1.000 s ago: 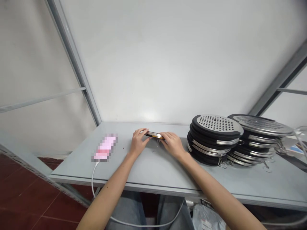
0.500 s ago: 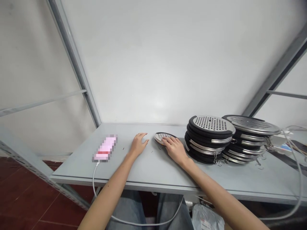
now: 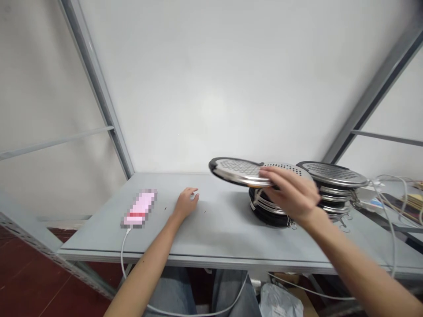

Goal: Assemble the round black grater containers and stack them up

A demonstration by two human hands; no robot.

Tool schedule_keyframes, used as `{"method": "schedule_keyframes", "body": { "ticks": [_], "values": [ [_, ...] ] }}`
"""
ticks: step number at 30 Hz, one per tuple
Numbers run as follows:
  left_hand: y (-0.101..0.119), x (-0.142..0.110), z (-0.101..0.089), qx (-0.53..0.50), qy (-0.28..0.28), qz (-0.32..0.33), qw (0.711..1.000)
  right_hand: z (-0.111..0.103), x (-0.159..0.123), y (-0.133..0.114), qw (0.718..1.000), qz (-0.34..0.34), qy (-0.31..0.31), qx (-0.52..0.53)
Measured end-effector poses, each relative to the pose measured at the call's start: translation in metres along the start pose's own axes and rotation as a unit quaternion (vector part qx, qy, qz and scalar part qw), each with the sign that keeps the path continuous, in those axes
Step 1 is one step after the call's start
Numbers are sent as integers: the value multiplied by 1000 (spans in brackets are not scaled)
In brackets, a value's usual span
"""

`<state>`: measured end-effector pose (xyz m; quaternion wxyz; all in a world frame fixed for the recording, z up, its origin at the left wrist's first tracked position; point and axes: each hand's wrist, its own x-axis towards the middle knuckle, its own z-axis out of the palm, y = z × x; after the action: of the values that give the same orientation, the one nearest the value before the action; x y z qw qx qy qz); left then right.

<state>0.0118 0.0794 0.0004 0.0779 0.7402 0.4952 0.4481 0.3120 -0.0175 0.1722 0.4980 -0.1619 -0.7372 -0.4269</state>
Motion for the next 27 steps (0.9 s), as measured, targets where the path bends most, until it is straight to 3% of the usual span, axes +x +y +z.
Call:
{"method": "schedule_keyframes", "body": {
  "ticks": [3, 6, 10, 16, 22, 27],
  "values": [
    [3, 0, 0, -12, -10, 17, 1000, -30, 6, 36, 995, -51, -5, -91],
    [6, 0, -2, -22, -6, 36, 999, -52, -5, 71, 984, -87, -43, -147],
    [9, 0, -4, -41, -4, 44, 998, -69, -28, 100, 978, -61, -119, -159],
    [8, -1, -4, -40, -32, 22, 998, -68, -49, 106, 978, -15, -142, -152],
    [7, -1, -4, -37, -38, 15, 998, -65, -57, 112, 970, 83, -217, -76],
    [8, -1, -5, -24, -37, 3, 999, -74, -57, 126, 931, 174, -319, 11]
  ]
}}
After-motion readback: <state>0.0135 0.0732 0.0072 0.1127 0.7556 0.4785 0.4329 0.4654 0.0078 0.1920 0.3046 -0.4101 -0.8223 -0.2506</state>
